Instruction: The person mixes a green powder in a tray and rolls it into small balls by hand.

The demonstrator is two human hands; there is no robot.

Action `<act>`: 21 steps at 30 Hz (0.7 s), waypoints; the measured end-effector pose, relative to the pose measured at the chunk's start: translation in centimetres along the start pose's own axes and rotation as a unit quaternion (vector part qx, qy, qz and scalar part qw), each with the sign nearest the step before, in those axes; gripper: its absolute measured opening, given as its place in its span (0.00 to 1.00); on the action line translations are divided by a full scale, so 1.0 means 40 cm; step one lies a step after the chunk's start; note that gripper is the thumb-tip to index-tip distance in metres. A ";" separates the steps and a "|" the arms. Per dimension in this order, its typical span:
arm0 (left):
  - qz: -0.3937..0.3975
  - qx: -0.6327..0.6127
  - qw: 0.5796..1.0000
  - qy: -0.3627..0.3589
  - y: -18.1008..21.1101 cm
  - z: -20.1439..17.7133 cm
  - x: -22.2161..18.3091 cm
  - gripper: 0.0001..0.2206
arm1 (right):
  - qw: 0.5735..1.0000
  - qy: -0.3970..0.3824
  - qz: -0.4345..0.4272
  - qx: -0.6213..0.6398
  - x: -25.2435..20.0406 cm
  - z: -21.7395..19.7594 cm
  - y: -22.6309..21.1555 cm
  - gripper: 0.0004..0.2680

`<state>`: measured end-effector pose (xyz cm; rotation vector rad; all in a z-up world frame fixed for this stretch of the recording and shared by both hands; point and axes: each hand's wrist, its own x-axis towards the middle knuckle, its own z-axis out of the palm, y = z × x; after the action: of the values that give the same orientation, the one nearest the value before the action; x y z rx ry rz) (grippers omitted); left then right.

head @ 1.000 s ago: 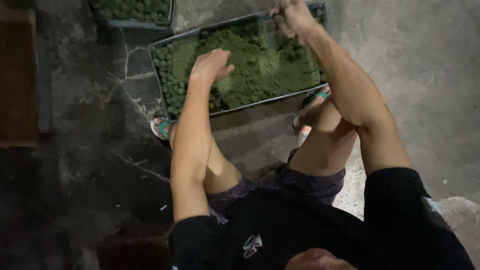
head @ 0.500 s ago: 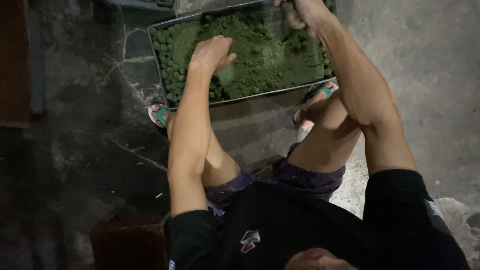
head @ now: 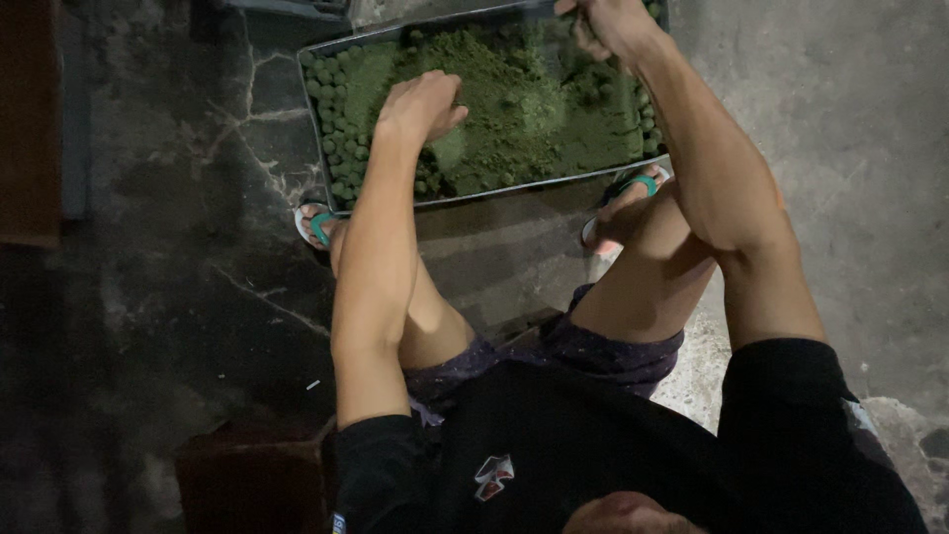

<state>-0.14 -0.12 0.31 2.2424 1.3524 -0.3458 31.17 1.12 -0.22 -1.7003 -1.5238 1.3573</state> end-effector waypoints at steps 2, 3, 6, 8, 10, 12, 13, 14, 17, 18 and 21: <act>-0.002 -0.001 1.000 -0.003 0.000 -0.005 -0.004 0.16 | 1.000 0.004 0.000 0.018 0.020 -0.009 0.031 0.12; -0.003 -0.002 1.000 -0.007 0.001 -0.006 -0.004 0.16 | 0.999 0.008 0.001 0.036 0.029 -0.011 0.044 0.12; 0.006 0.009 1.000 0.000 0.003 0.000 0.000 0.16 | 0.992 -0.025 -0.113 0.044 0.040 -0.006 0.064 0.11; 0.006 0.012 1.000 0.003 0.005 0.005 0.007 0.16 | 0.994 -0.019 -0.110 0.021 0.032 -0.001 0.063 0.12; 0.005 0.013 1.000 0.007 0.005 0.006 0.009 0.17 | 0.994 -0.014 -0.107 -0.004 0.029 -0.002 0.053 0.13; 0.007 0.004 1.000 0.006 0.004 0.007 0.006 0.16 | 0.997 -0.017 0.007 0.077 0.036 -0.006 0.044 0.14; 0.004 0.001 1.000 0.007 0.003 0.007 0.005 0.16 | 0.997 -0.020 0.006 0.074 0.036 -0.009 0.045 0.14; 0.005 0.003 1.000 0.008 0.001 0.006 0.006 0.16 | 0.998 -0.018 0.004 0.065 0.034 -0.014 0.049 0.15; -0.003 0.012 1.000 0.012 0.001 0.012 0.009 0.15 | 1.000 -0.004 0.005 0.018 0.032 -0.019 0.067 0.17; -0.008 0.020 1.000 0.013 0.000 0.015 0.010 0.15 | 1.000 0.012 0.009 -0.018 0.032 -0.022 0.074 0.17; -0.002 0.016 0.999 0.027 -0.022 0.020 0.003 0.14 | 0.968 -0.074 -0.228 0.070 0.052 -0.012 0.069 0.17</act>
<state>-0.83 -0.11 -0.69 2.2918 1.3882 -0.3128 32.59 2.46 -3.11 -1.0924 -1.7201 1.3231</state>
